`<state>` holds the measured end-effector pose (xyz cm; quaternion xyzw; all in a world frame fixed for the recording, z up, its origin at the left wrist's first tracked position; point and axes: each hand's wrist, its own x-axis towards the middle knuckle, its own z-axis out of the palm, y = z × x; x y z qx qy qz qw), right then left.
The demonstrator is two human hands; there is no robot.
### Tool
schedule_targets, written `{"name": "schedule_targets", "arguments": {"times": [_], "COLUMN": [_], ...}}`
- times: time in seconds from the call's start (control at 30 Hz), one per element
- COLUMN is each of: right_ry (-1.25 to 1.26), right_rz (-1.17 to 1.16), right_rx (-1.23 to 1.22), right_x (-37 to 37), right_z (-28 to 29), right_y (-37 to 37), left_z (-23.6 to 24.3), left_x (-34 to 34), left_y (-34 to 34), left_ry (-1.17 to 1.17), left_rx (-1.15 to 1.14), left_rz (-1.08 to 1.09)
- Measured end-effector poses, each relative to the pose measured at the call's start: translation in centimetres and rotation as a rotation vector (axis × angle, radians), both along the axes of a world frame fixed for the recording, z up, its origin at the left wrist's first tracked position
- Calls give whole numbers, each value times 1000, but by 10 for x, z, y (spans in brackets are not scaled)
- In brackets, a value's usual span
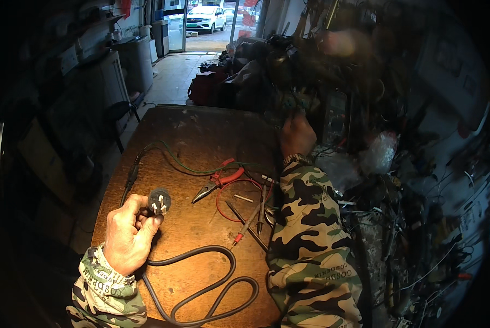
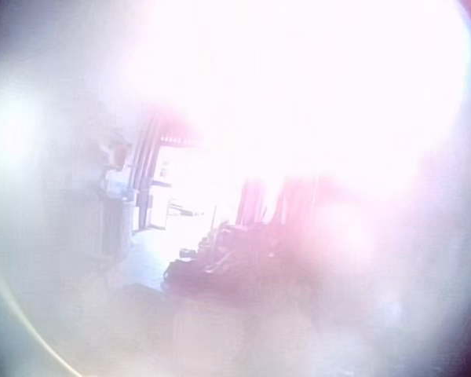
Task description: The person uses a soldering iron to heat and seal a black electrical cord, then tests the cord with a voltage tester and pliers. The person repeatedly checks the cord and plug while seated at a cluttered workbench.
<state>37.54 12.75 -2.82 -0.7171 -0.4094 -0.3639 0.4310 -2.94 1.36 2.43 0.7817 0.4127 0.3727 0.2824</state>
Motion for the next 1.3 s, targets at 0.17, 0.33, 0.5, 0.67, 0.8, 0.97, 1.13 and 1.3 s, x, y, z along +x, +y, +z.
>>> {"name": "schedule_targets", "arguments": {"times": [0.17, 0.33, 0.5, 0.67, 0.8, 0.97, 1.13, 1.3], "right_ry": [-23, -55, -161, -197, -198, -213, -207, -218], "right_rz": [-21, -54, -81, -88, -59, -7, -41, 12], "right_rx": [-35, -80, -134, -257, -328, -386, -392, -365], "right_x": [-1, -4, 1, 9, 4, 0, -5, 1], "right_z": [1, 4, 3, 3, 15, 27, 28, 22], "right_y": [0, 2, 4, 9, 6, -1, -2, 5], "left_z": [-3, 0, 3, 5, 3, 0, -1, -2], "left_x": [3, 0, -1, -1, -1, -1, 0, 1], "left_y": [2, 1, 0, -3, -3, -3, -1, -1], "left_ry": [-11, 18, 34, 39, 33, 54, 46, 66], "left_rx": [16, -7, 3, -3, -1, 54, 49, 55], "left_rz": [-8, -1, -9, -1, -1, -19, -21, -16]}}
